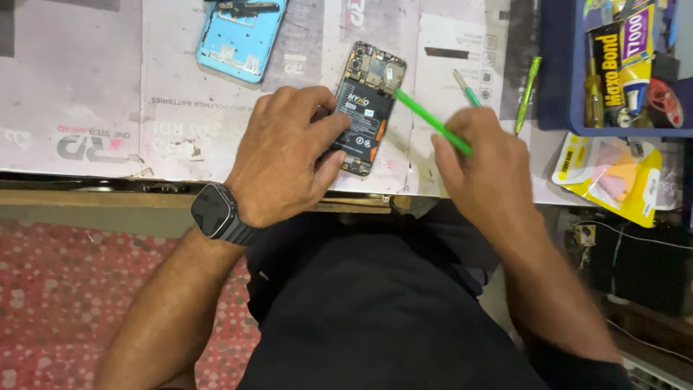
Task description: The person disassembles a smartphone using a green utility knife and a screwdriver. They remove the battery, disconnect internal cables, and separate the screen assembly from the frame. The person then uses the knife to pry open the device and carefully detaches components.
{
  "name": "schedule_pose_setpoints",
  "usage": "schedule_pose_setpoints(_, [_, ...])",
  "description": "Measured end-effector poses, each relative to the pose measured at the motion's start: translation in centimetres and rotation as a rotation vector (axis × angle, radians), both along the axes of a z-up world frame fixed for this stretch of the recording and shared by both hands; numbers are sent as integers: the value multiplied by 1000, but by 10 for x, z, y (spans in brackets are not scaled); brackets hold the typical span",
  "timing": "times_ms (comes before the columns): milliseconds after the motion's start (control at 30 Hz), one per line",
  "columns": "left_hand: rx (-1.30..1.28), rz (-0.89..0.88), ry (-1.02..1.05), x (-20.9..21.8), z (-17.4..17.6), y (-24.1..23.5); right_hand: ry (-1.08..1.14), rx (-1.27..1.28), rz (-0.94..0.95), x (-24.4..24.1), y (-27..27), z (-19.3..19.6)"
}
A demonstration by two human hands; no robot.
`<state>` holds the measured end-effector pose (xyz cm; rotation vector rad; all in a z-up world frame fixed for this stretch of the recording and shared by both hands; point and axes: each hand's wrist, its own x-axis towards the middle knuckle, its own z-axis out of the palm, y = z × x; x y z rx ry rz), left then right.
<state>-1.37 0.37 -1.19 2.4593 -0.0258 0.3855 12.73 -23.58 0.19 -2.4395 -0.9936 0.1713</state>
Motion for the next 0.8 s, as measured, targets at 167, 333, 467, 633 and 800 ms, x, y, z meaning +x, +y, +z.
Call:
schedule_pose_setpoints(167, [-8, -42, -33, -2, -4, 2, -2, 117, 220, -20, -34, 1])
schedule_pose_setpoints(333, [6, -24, -9, -1, -7, 1, 108, 51, 262, -31, -47, -6])
schedule_pose_setpoints(467, [-33, -5, -14, 1, -10, 2, 269, 182, 261, -35, -44, -12])
schedule_pose_setpoints(633, [-59, 9, -23, 4, -12, 2, 860, 624, 60, -31, -41, 15])
schedule_pose_setpoints(800, [-102, -25, -19, 5, -11, 8, 849, 834, 227, -19, -37, 13])
